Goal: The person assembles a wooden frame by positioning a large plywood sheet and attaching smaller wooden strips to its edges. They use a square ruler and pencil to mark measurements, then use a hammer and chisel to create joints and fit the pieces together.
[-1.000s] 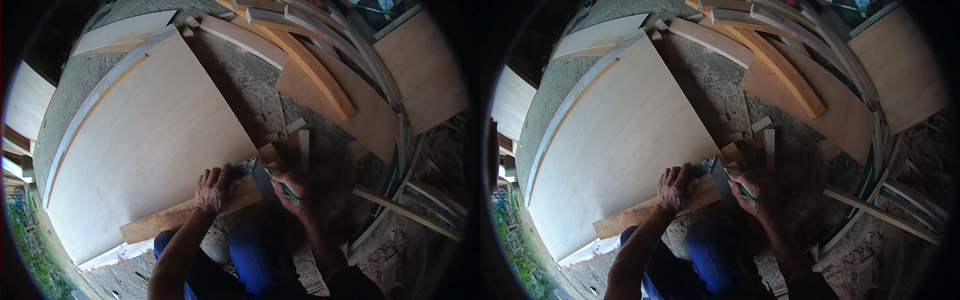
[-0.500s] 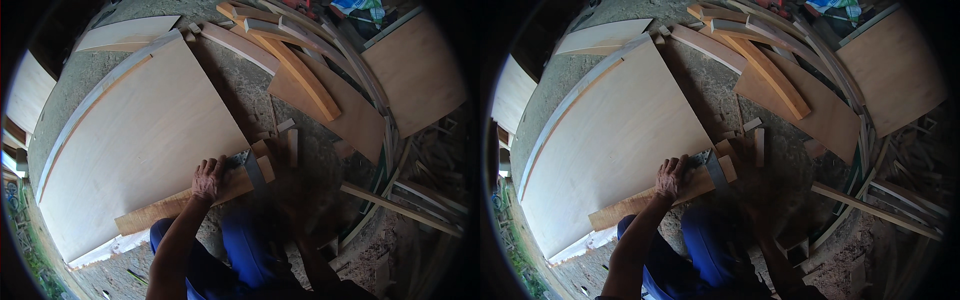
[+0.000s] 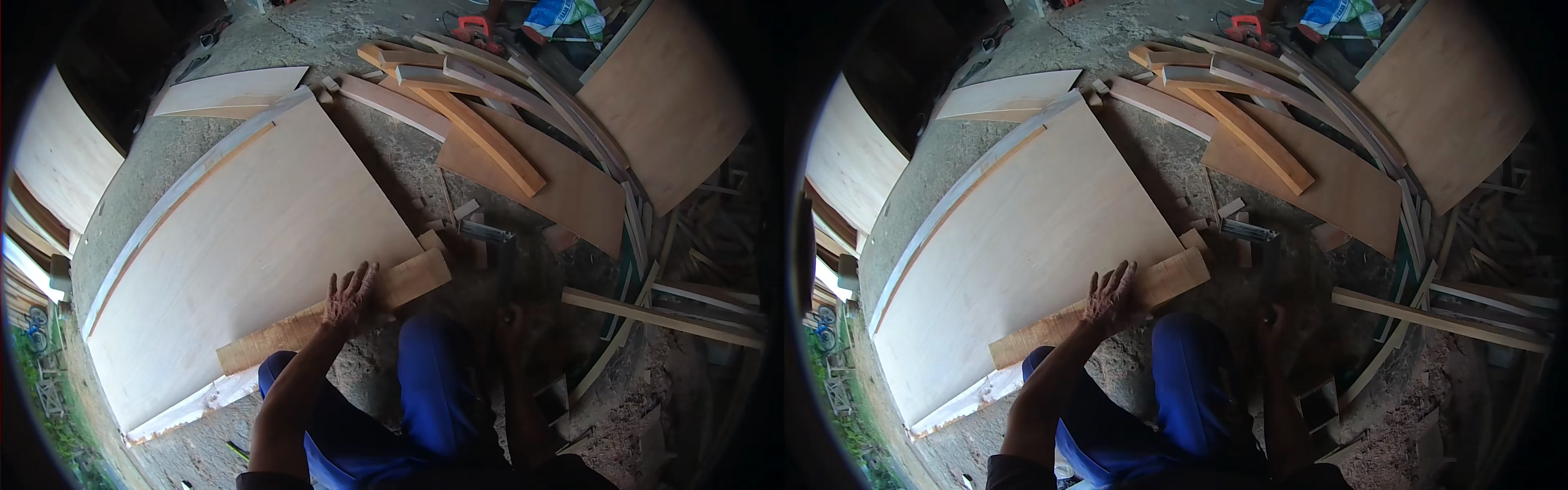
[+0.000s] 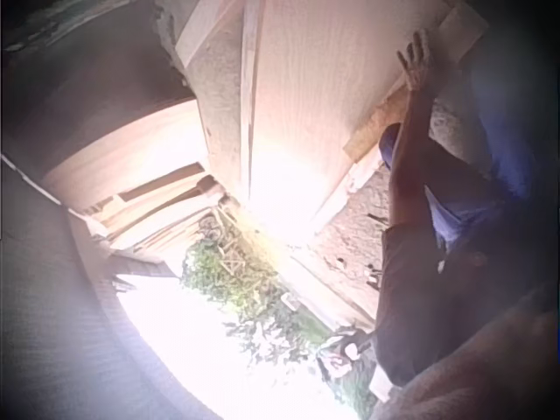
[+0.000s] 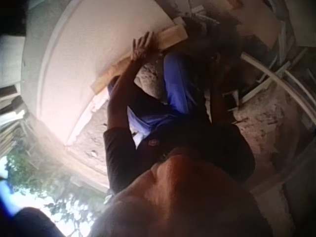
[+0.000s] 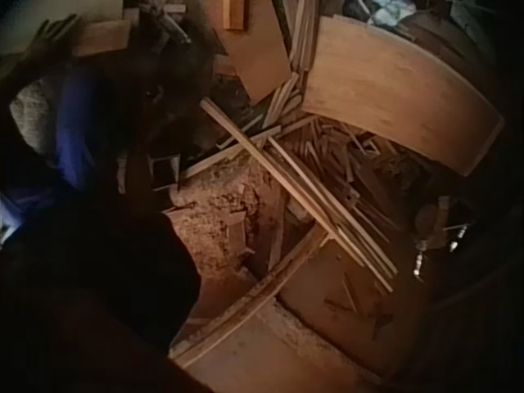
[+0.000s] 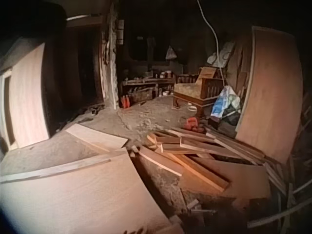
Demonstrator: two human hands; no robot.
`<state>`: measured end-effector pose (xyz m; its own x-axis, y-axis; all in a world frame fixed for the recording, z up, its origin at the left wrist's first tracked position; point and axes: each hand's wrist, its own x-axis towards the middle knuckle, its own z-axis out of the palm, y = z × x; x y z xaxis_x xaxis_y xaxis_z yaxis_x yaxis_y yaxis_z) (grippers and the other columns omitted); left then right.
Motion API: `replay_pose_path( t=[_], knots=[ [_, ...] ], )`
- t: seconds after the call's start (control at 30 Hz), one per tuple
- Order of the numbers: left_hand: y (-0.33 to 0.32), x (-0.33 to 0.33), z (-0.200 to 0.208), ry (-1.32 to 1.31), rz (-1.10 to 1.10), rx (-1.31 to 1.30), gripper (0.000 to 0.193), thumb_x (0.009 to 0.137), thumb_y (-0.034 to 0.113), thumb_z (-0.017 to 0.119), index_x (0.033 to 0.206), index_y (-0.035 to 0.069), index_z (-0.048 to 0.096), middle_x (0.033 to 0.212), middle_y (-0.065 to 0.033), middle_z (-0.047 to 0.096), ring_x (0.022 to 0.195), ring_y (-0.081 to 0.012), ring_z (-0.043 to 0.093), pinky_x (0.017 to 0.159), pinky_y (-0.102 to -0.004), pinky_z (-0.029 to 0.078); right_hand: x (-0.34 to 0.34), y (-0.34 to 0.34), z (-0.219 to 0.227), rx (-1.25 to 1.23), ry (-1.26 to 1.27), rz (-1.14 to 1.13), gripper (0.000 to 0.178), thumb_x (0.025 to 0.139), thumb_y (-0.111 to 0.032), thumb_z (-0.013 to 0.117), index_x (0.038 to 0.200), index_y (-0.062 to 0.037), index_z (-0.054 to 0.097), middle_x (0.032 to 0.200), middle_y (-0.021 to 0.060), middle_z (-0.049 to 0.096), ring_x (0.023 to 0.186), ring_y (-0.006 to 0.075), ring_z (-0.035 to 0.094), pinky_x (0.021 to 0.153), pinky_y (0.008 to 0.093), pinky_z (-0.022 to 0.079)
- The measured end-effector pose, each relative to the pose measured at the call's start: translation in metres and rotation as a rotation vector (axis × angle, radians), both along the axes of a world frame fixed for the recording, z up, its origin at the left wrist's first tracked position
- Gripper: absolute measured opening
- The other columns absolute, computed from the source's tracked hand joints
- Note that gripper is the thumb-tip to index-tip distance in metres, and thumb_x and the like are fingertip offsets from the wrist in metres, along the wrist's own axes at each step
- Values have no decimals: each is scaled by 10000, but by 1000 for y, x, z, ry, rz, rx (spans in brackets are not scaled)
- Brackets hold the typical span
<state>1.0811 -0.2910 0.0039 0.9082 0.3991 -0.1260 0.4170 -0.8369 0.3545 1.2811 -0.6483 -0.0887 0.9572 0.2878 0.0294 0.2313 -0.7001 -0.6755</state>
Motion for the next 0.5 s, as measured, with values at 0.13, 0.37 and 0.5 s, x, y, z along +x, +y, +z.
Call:
replay_pose_path(
  t=[0.13, 0.37, 0.5],
  knots=[
    [-2, -73, -2, 177, -1, 173, 1155, 702, 553, 826, 1602, 156, 220, 1593, -196, 292, 1428, -432, 324, 1158, -686, 202, -18, 7, 20, -287, 60, -1, 338, 957, -130, 586, 1263, 12, 597, 1187, 208, 653, 1185, 330, 591, 1034, 421, 436],
    [7, -89, -3, 13, 27, 114, 1137, 638, 456, 869, 1580, 175, 299, 1385, -137, 459, 1190, -345, 490, 986, -548, 381, -33, 15, 39, -406, 92, 72, 348, 961, -136, 568, 1275, 13, 592, 1229, 199, 638, 1189, 338, 585, 1046, 425, 430],
    [12, -101, -2, -53, 27, 140, 1131, 627, 443, 874, 1575, 181, 316, 1333, -126, 483, 1151, -331, 502, 937, -503, 395, -37, 38, 35, -337, 83, 146, 353, 964, -140, 558, 1281, 14, 588, 1253, 194, 629, 1191, 343, 582, 1052, 428, 427]
  ],
)
